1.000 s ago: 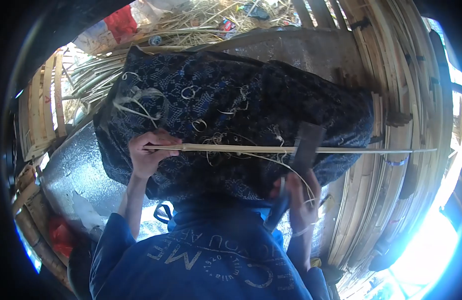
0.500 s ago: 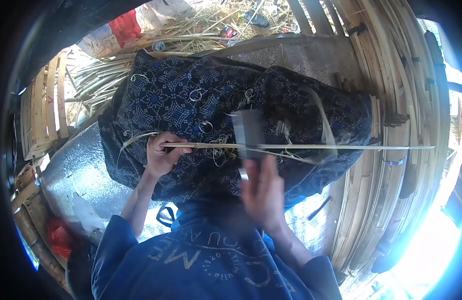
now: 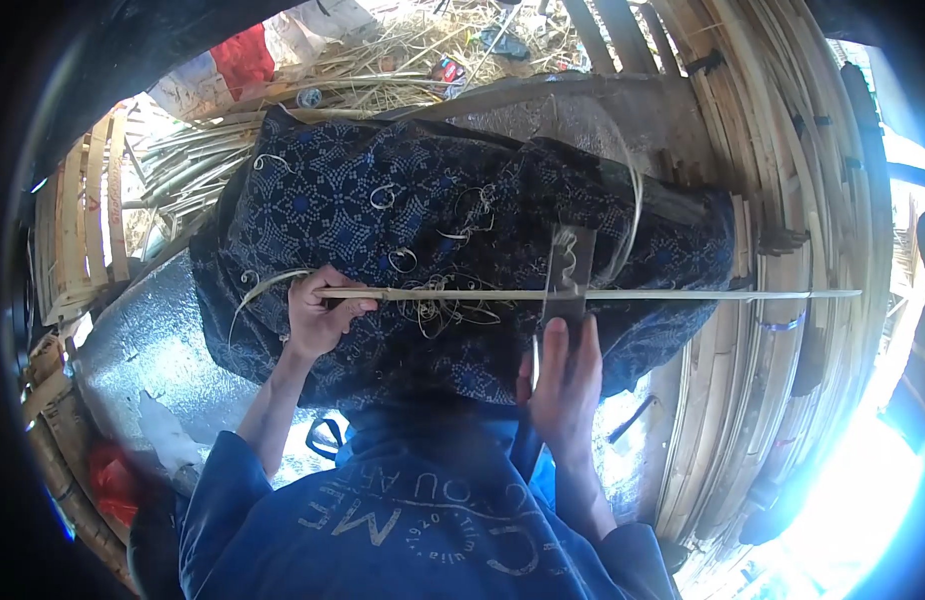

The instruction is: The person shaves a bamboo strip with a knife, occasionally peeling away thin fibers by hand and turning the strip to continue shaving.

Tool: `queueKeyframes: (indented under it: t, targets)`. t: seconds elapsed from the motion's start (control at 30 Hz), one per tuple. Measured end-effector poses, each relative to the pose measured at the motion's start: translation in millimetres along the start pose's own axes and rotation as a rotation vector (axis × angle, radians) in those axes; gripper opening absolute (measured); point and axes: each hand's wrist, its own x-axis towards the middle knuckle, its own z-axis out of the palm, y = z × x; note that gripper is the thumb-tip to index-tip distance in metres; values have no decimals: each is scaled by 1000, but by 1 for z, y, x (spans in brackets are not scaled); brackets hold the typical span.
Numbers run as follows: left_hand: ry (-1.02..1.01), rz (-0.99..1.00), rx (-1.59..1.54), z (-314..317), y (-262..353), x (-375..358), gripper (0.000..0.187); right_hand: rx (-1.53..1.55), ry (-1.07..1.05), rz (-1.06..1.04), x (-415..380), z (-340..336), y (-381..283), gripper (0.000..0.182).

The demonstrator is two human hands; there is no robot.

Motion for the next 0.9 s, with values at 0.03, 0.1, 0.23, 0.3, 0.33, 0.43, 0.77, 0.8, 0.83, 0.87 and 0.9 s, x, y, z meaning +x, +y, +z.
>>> queueKeyframes:
  t: [0.03,0.1,0.23,0.3,0.33,0.43,0.77,0.8,0.83,0.87,0.9]
  targets:
    - [-3,-6,3,0,0,-1,26,6,11,-24,-4,7,-5,25]
    - [-12,-101,9,-1,4,1,26,-135,-238,-303,1,40,27,24]
    - [-16,-17,45,-2,6,0,22,-40,-491,-133,-6,51,6,21]
    - [-6,-75,-11,-3,8,1,21,-118,-309,-247,-10,38,9,23]
    - [-10,-132,-61,-4,9,2,21,-181,-120,-359,-9,29,9,24]
    - [-13,-127,2,-3,14,1,18,26,-67,-89,9,-4,2,29]
    - [-90,448,907,16,54,16,34,-71,-47,-37,30,-2,28,28]
    - [-95,443,908,26,53,16,34,-69,-50,-31,31,-2,27,28]
    - [-95,471,938,37,48,15,33,-53,-63,-53,32,-2,26,28]
    - [-97,504,967,44,41,15,31,-34,-72,-77,33,-4,27,27]
    - [-53,530,934,48,31,16,29,-26,-65,-72,34,-5,28,27]
